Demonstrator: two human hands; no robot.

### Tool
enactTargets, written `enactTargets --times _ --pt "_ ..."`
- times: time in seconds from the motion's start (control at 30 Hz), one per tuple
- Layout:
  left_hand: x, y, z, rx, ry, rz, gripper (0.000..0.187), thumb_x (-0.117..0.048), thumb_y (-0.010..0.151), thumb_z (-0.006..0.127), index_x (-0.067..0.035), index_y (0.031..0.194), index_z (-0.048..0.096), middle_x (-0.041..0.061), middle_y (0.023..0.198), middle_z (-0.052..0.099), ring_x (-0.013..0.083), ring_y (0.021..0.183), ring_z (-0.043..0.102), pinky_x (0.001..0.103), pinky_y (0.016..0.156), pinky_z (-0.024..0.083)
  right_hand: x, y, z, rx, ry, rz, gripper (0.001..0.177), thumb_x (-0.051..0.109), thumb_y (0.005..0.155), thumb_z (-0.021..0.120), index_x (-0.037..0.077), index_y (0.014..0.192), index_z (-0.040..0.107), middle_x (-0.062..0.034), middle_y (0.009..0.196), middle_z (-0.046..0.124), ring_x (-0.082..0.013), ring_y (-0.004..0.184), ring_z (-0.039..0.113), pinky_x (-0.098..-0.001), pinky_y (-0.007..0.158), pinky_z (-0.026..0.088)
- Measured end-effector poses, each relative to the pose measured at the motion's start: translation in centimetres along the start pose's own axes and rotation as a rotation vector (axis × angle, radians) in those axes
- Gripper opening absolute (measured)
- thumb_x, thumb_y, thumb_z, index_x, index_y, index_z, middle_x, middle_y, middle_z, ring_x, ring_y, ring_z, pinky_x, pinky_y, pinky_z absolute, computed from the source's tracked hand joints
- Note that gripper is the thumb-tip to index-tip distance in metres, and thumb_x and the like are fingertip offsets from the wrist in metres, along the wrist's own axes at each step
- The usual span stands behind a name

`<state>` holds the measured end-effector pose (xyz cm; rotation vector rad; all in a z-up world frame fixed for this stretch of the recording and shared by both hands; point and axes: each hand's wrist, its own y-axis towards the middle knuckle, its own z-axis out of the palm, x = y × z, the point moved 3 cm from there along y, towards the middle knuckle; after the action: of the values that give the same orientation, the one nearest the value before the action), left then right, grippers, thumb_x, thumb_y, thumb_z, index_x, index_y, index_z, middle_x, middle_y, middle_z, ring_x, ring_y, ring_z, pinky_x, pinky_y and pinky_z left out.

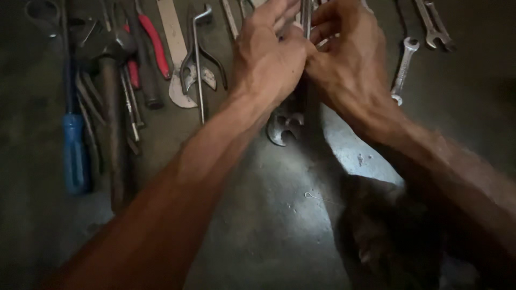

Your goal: The person wipes various metal wrenches and tools with a cloth while they are laid out on the floor.

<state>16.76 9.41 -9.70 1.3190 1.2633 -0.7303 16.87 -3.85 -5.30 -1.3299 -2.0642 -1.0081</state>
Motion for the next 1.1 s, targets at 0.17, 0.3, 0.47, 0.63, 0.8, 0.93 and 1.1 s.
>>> enactTargets --times 0.17,0.3,0.47,0.63,0.8,0.93,1.1 --pt "-0.2 -1.2 -0.3 0.056 0.058 -0.045 0.047 0.001 0.098 0.052 -0.002 0.145 0.053 0.017 0.145 0.062 0.0269 0.137 0.059 0.033 0.115 0.047 -1.9 -0.1 1.5 0.063 -0.05 0.099 0.039 0.016 0.091 0.08 -0.001 0.121 0.063 -0.0134 0.102 0.073 -0.0242 0.083 0.072 -0.0349 0.066 0.061" --pt "-0.8 -2.6 -0.7 0.143 0.026 -0.359 0.051 -0.006 0.099 0.049 -0.009 0.15 0.052 0.017 0.124 0.077 0.0285 0.116 0.077 0.034 0.106 0.057 -2.9 -1.0 1.9 0.11 0.016 0.008 0.039 0.012 0.093 0.075 0.0 0.128 0.063 -0.0153 0.107 0.075 -0.0251 0.093 0.076 -0.034 0.077 0.065" --pt "-0.7 -3.0 -1.0 0.146 0.45 0.033 0.05 -0.01 0.097 0.055 -0.004 0.146 0.052 0.02 0.146 0.057 0.038 0.138 0.051 0.051 0.118 0.037 -2.0 -3.2 2.6 0.171 -0.028 -0.239 0.042 0.008 0.099 0.064 -0.009 0.136 0.055 -0.0311 0.126 0.065 -0.0414 0.116 0.067 -0.0486 0.098 0.058" --pt "0.3 -3.5 -1.2 0.21 0.634 0.052 0.052 -0.014 0.096 0.055 -0.004 0.147 0.05 0.021 0.151 0.05 0.0424 0.146 0.033 0.067 0.119 0.013 -1.6 -3.5 2.9 0.256 -0.081 -0.283 0.043 0.006 0.104 0.055 -0.01 0.143 0.048 -0.0329 0.139 0.058 -0.0456 0.134 0.055 -0.0515 0.116 0.046" --pt "0.3 -3.6 -1.7 0.223 0.639 0.086 0.056 -0.016 0.097 0.057 -0.001 0.15 0.046 0.021 0.154 0.048 0.0414 0.149 0.032 0.06 0.12 0.023 -1.9 -3.2 2.3 0.286 -0.09 -0.243 0.057 0.008 0.096 0.058 -0.009 0.148 0.042 -0.0352 0.15 0.046 -0.0476 0.144 0.038 -0.0522 0.118 0.036" --pt "-0.2 -3.8 -2.0 0.218 0.663 0.135 0.057 -0.016 0.096 0.059 0.001 0.149 0.046 0.022 0.154 0.048 0.0395 0.148 0.037 0.056 0.123 0.027 -2.0 -4.3 2.1 0.36 -0.123 -0.155 0.052 0.008 0.103 0.047 -0.002 0.154 0.039 -0.0303 0.155 0.041 -0.0431 0.152 0.03 -0.054 0.122 0.027" --pt "-1.0 -3.7 -2.5 0.208 0.737 0.166 0.051 -0.011 0.093 0.06 -0.005 0.144 0.053 0.02 0.148 0.052 0.037 0.143 0.043 0.056 0.12 0.026 -1.8 -4.8 3.6 0.313 -0.328 -0.213 0.056 0.003 0.103 0.042 -0.004 0.157 0.033 -0.0285 0.155 0.043 -0.0417 0.149 0.032 -0.0602 0.121 0.018"
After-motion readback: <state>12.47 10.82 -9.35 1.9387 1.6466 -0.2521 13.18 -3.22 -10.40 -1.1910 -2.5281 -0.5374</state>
